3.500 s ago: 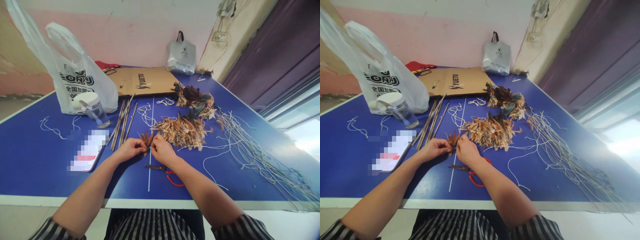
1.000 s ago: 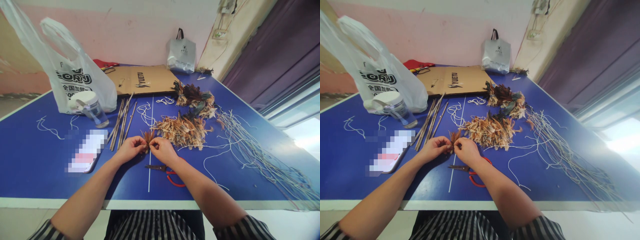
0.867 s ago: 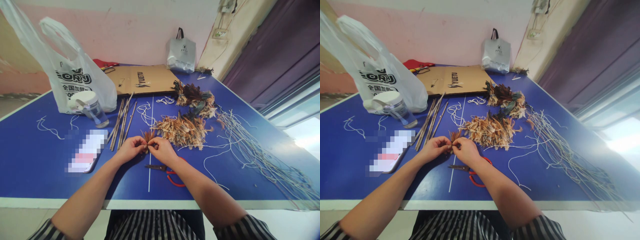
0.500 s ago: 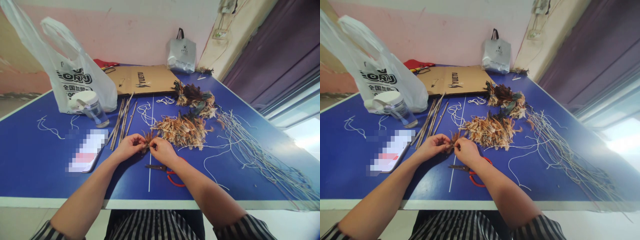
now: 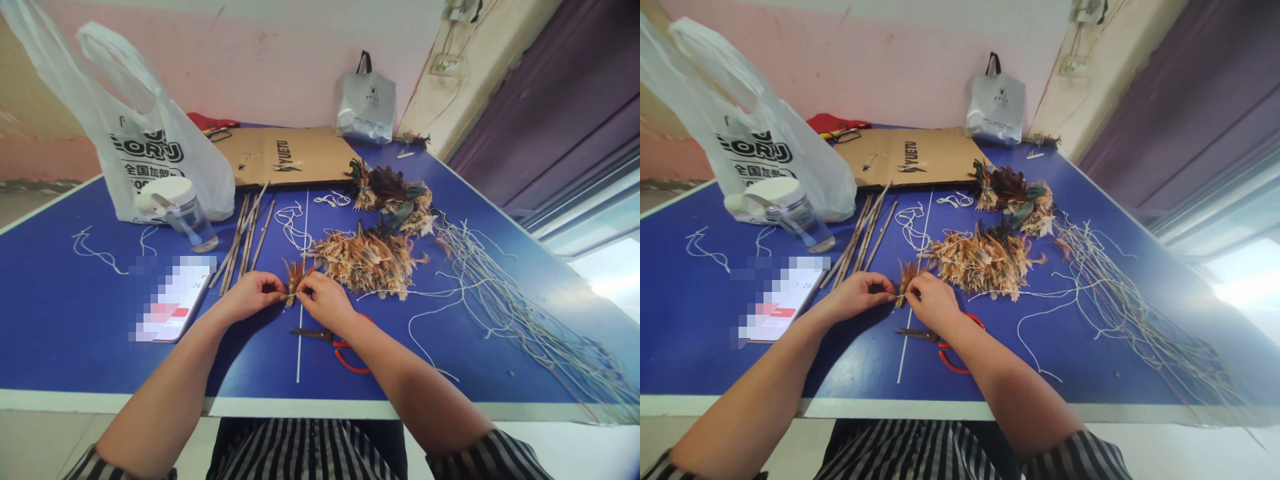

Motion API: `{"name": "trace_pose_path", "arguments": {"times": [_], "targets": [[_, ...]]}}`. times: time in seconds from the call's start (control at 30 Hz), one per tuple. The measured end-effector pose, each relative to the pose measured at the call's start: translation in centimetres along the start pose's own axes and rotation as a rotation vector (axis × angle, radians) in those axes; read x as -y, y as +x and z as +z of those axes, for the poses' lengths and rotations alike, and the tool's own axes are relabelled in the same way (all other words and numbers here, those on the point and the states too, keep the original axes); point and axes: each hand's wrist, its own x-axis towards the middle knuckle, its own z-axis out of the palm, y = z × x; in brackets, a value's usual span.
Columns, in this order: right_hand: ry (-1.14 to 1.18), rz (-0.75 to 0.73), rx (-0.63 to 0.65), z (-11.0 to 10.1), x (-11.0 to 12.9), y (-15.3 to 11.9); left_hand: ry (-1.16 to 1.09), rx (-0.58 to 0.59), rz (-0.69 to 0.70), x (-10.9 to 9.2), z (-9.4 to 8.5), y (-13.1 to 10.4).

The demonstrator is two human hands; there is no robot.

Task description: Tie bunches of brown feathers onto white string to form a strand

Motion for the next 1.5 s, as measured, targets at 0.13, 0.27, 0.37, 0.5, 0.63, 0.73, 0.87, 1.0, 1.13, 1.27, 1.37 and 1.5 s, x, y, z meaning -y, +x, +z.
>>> {"name": "trace_pose_path", "arguments": {"times": [0.13,0.27,0.37,0.5,0.63,0.73,0.87,1.0,1.13,1.27,1.37,1.5], "targets": [[-0.029,-0.017,0.017,-0.1,0.0,-0.1,0.155,0.006,0.037,-0.2,-0.1,-0.1],[-0.105,-0.042,0.066,-0.2,0.4,-0.2,0.275,0.006,0.079,-0.4,0.0,-0.1],[-0.157,-0.039,0.093,-0.2,0.7,-0.2,0.291,-0.008,0.088,-0.4,0.1,-0.2],[-0.139,-0.01,0.083,-0.3,0.5,-0.2,0.184,-0.063,0.041,-0.3,0.3,-0.3],[-0.116,0.028,0.058,-0.4,0.1,-0.4,0.147,-0.099,-0.01,-0.5,1.2,-0.5],[-0.096,0.02,0.062,-0.3,-0.1,-0.6,0.348,-0.167,-0.026,-0.9,2.2,-0.6],[-0.015,0.012,0.044,-0.5,-0.1,-0.7,0.308,-0.236,-0.071,-1.3,2.4,-0.7],[0.165,0.095,-0.08,-1.4,-0.2,-0.6,-0.153,-0.402,-0.14,-1.7,0.9,-0.4],[0.243,0.142,-0.17,-2.6,-0.5,-0.3,-0.442,-0.528,-0.124,-1.7,-0.5,1.8],[0.086,0.148,0.0,-3.7,-0.8,-0.3,-0.164,-0.587,-0.296,-0.2,-0.8,5.1],[-0.061,0.165,0.089,-4.3,-1.0,-0.4,-0.031,-0.588,-0.366,1.0,-0.8,6.7],[-0.167,0.191,0.095,-5.0,-1.2,-0.5,0.209,-0.577,-0.419,1.4,-1.3,7.5]]}}
